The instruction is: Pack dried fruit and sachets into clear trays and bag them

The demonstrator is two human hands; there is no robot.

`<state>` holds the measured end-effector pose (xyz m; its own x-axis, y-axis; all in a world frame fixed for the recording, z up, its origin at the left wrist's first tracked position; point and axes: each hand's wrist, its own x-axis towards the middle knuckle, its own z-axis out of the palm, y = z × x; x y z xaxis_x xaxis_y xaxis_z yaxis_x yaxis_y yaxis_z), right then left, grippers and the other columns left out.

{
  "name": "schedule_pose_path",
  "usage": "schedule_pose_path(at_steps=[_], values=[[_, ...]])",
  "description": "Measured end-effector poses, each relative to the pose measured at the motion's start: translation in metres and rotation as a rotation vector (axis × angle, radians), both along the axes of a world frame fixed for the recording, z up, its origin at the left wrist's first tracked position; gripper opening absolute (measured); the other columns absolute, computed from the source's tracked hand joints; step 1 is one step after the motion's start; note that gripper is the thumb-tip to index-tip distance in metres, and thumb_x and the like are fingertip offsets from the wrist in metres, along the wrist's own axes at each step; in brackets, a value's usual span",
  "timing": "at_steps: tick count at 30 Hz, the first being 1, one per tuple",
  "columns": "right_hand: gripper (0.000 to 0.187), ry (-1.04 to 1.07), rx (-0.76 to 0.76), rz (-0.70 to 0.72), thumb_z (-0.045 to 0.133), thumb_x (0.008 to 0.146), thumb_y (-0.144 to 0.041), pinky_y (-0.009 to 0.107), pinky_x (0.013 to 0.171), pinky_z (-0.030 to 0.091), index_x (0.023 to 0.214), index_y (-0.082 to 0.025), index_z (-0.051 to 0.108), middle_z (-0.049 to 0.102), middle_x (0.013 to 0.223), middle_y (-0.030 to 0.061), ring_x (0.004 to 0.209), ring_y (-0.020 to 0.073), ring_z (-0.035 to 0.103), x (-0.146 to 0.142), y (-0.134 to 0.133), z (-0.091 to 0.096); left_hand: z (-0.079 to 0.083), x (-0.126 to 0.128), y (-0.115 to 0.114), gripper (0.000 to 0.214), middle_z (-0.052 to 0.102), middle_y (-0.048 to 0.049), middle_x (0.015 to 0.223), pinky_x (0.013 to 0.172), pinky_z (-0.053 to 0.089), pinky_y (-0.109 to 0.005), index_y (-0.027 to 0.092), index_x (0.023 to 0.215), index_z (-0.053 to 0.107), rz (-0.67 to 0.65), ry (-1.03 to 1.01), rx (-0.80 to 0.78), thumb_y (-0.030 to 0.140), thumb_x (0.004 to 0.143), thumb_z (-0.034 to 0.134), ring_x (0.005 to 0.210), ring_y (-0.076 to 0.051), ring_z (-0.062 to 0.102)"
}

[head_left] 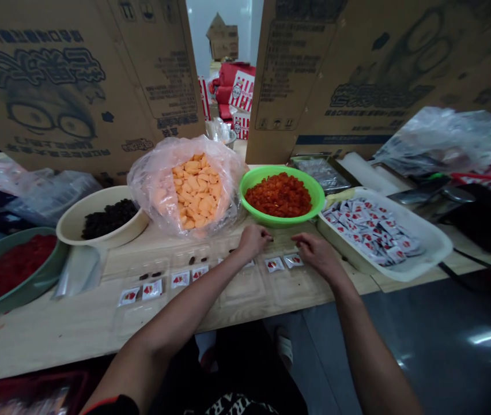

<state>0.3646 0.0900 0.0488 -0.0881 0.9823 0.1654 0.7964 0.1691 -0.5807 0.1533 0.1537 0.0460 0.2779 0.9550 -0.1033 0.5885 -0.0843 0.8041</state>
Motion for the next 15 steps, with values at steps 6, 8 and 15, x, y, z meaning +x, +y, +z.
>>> schedule_pose_path(at_steps=[6, 8, 15], values=[[0.033, 0.024, -0.057, -0.06, 0.045, 0.086, -0.017, 0.03, 0.077, 0.05, 0.104, -0.017, 0.073, 0.075, 0.093, 0.0068, 0.08, 0.0194, 0.068, 0.011, -0.011, -0.002, -0.008, 0.024, -0.002, 0.021, 0.077, -0.0109, 0.095, 0.084, 0.05, -0.032, 0.015, 0.096, 0.08, -0.05, 0.124, 0.094, 0.014, 0.084, 0.063, 0.09, -0.023, 0.068], [0.033, 0.008, -0.057, -0.12, 0.045, 0.086, -0.017, 0.03, 0.078, 0.05, 0.104, -0.017, 0.073, 0.075, 0.094, 0.0076, 0.081, 0.0199, 0.068, 0.011, -0.01, -0.005, -0.011, 0.031, -0.003, 0.023, 0.077, -0.0114, 0.098, 0.085, 0.05, -0.032, 0.017, 0.097, 0.08, -0.077, 0.146, 0.113, 0.014, 0.084, 0.061, 0.094, -0.024, 0.068], [0.033, 0.029, -0.043, -0.164, 0.045, 0.086, -0.015, 0.033, 0.087, 0.05, 0.104, -0.015, 0.073, 0.075, 0.1, 0.0101, 0.094, 0.0221, 0.068, 0.018, -0.011, -0.017, -0.008, 0.03, -0.004, 0.024, 0.077, -0.0121, 0.089, 0.083, 0.05, -0.032, 0.013, 0.09, 0.081, -0.139, 0.156, 0.12, 0.014, 0.083, 0.058, 0.085, -0.023, 0.067]])
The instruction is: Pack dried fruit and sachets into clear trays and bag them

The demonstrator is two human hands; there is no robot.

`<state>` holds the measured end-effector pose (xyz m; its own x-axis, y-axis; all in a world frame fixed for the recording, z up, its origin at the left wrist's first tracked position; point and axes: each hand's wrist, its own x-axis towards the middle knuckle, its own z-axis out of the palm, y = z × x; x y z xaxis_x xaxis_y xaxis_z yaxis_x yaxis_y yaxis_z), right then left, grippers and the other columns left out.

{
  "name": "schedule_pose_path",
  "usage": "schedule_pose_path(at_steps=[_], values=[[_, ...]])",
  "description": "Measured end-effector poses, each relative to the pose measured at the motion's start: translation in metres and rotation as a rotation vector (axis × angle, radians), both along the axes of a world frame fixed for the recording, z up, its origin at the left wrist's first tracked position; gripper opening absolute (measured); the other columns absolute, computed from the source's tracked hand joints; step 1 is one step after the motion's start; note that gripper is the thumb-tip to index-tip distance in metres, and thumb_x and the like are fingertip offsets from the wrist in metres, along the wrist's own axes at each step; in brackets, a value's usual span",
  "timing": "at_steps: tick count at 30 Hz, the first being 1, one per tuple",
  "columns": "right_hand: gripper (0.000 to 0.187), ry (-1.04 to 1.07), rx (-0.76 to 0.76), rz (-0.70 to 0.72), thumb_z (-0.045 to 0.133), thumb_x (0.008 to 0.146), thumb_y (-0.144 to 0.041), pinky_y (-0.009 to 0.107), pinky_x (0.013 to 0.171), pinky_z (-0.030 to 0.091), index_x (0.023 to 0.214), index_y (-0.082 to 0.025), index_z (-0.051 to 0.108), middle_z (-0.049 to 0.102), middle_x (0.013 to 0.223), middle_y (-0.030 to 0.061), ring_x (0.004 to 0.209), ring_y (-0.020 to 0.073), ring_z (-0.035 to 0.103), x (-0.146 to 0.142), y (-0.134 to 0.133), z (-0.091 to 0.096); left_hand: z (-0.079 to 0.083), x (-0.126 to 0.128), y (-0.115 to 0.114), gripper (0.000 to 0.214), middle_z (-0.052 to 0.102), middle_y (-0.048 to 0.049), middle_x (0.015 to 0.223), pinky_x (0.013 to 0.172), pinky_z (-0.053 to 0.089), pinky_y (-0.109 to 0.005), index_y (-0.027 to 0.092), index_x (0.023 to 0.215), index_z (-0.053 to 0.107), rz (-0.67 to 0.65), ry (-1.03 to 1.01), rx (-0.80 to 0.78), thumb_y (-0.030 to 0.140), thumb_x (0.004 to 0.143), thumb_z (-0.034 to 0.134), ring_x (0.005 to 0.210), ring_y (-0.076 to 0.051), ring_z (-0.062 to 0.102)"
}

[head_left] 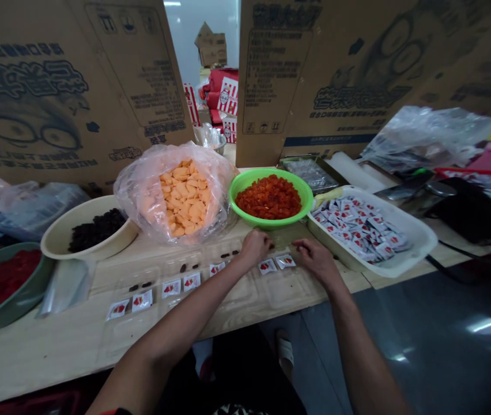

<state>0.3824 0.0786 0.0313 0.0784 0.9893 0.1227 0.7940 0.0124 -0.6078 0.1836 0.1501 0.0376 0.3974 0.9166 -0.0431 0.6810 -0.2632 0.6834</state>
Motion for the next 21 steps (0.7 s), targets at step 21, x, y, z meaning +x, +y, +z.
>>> schedule_pose_path(at_steps=[21], values=[[0.035, -0.105, -0.051, 0.027, 0.042, 0.087, -0.01, 0.028, 0.09, 0.046, 0.109, -0.013, 0.069, 0.073, 0.109, 0.0123, 0.098, 0.0204, 0.066, -0.015, 0.02, -0.01, -0.009, 0.015, 0.005, 0.031, 0.073, -0.0103, 0.102, 0.082, 0.055, -0.029, 0.01, 0.114, 0.069, 0.048, -0.45, -0.173, 0.009, 0.092, 0.047, 0.091, -0.016, 0.068]])
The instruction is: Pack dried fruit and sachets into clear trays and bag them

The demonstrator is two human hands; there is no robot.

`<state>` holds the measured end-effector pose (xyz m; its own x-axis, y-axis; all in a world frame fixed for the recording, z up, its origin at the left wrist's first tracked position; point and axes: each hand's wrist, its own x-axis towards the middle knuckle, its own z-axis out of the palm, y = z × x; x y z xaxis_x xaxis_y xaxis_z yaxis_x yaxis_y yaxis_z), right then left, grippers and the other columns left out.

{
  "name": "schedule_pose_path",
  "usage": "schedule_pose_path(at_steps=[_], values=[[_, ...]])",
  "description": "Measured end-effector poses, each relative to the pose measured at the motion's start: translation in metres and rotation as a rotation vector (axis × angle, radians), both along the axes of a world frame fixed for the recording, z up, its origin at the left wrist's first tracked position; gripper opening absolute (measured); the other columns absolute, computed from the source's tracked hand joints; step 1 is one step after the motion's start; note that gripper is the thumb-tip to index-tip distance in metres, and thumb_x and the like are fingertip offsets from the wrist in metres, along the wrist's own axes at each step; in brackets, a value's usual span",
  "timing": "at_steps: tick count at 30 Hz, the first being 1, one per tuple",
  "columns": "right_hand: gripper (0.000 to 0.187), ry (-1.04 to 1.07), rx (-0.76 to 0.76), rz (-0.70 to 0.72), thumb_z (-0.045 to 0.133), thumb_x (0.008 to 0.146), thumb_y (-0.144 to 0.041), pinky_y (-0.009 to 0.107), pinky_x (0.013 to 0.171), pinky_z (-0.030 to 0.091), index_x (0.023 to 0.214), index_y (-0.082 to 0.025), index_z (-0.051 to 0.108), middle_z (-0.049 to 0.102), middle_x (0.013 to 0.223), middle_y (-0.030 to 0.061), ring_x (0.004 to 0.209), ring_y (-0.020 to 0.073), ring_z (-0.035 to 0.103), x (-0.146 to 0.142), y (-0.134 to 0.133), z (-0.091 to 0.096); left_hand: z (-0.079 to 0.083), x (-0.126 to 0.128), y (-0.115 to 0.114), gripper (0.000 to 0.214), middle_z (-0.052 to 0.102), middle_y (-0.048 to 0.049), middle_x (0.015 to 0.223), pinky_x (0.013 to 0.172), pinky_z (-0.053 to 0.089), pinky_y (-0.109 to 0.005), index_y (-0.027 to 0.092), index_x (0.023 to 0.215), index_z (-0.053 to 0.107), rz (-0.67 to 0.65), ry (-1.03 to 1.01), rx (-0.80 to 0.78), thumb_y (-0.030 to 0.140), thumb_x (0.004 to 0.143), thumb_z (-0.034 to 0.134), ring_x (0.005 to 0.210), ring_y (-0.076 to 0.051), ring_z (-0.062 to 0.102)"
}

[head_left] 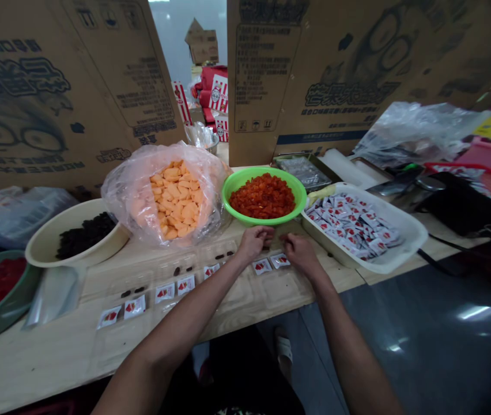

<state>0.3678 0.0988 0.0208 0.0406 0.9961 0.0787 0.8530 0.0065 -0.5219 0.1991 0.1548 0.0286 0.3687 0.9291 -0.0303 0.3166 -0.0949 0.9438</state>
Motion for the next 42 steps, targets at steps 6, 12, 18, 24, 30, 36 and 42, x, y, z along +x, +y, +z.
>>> schedule_pose_path(at_steps=[6, 12, 18, 24, 30, 36, 42], values=[[0.042, -0.207, -0.043, 0.012, 0.044, 0.084, -0.006, 0.03, 0.092, 0.043, 0.118, -0.01, 0.069, 0.071, 0.105, 0.0155, 0.1, 0.0236, 0.063, -0.011, 0.01, 0.011, 0.002, -0.022, -0.011, 0.023, 0.073, -0.0138, 0.103, 0.096, 0.049, -0.039, 0.013, 0.099, 0.074, 0.049, 0.302, 0.137, 0.01, 0.086, 0.055, 0.101, -0.025, 0.065], [0.042, -0.306, -0.16, 0.054, 0.05, 0.086, -0.012, 0.034, 0.088, 0.043, 0.123, -0.019, 0.069, 0.074, 0.106, 0.014, 0.103, 0.027, 0.066, -0.033, 0.021, 0.021, 0.004, -0.018, -0.014, 0.018, 0.075, -0.0139, 0.085, 0.087, 0.051, -0.032, 0.017, 0.078, 0.078, -0.099, 0.512, 0.135, 0.014, 0.082, 0.061, 0.091, -0.026, 0.07], [0.036, -0.433, -0.109, 0.092, 0.057, 0.084, -0.021, 0.046, 0.094, 0.037, 0.119, -0.017, 0.068, 0.072, 0.106, 0.0202, 0.113, 0.0361, 0.06, -0.049, 0.02, 0.028, 0.009, -0.02, -0.01, 0.018, 0.076, -0.0151, 0.089, 0.081, 0.052, -0.032, 0.014, 0.086, 0.079, -0.158, 0.623, 0.131, 0.016, 0.078, 0.062, 0.085, -0.026, 0.07], [0.028, -0.4, -0.146, 0.2, 0.053, 0.087, -0.019, 0.038, 0.086, 0.038, 0.109, -0.017, 0.069, 0.075, 0.091, 0.015, 0.095, 0.0302, 0.067, -0.053, 0.025, 0.022, 0.006, -0.019, -0.009, 0.023, 0.076, -0.0189, 0.09, 0.081, 0.051, -0.034, 0.011, 0.085, 0.078, -0.162, 0.613, 0.118, 0.009, 0.076, 0.057, 0.084, -0.027, 0.069], [0.032, -0.351, -0.119, 0.118, 0.046, 0.09, -0.017, 0.033, 0.084, 0.039, 0.113, -0.015, 0.069, 0.074, 0.107, 0.0148, 0.101, 0.0259, 0.066, -0.035, 0.026, 0.027, 0.018, -0.045, -0.002, 0.034, 0.076, -0.0103, 0.091, 0.077, 0.05, -0.029, 0.011, 0.1, 0.076, -0.072, 0.493, 0.114, 0.004, 0.076, 0.053, 0.083, -0.021, 0.066], [0.032, -0.412, -0.152, 0.148, 0.05, 0.089, -0.016, 0.042, 0.093, 0.037, 0.113, -0.019, 0.071, 0.074, 0.105, 0.015, 0.103, 0.0292, 0.066, -0.044, 0.015, 0.03, 0.038, -0.084, -0.03, 0.026, 0.066, -0.0032, 0.071, 0.06, 0.041, -0.024, 0.011, 0.098, 0.072, 0.006, 0.332, 0.063, 0.011, 0.087, 0.048, 0.063, -0.015, 0.055], [0.029, -0.573, -0.185, 0.26, 0.049, 0.087, -0.013, 0.05, 0.096, 0.033, 0.107, -0.013, 0.071, 0.075, 0.095, 0.0197, 0.095, 0.0318, 0.068, -0.075, 0.024, 0.034, 0.087, -0.12, -0.111, 0.017, 0.056, 0.0034, 0.065, 0.055, 0.034, -0.021, 0.016, 0.087, 0.068, -0.216, 0.146, 0.094, 0.027, 0.093, 0.057, 0.06, -0.01, 0.047]])
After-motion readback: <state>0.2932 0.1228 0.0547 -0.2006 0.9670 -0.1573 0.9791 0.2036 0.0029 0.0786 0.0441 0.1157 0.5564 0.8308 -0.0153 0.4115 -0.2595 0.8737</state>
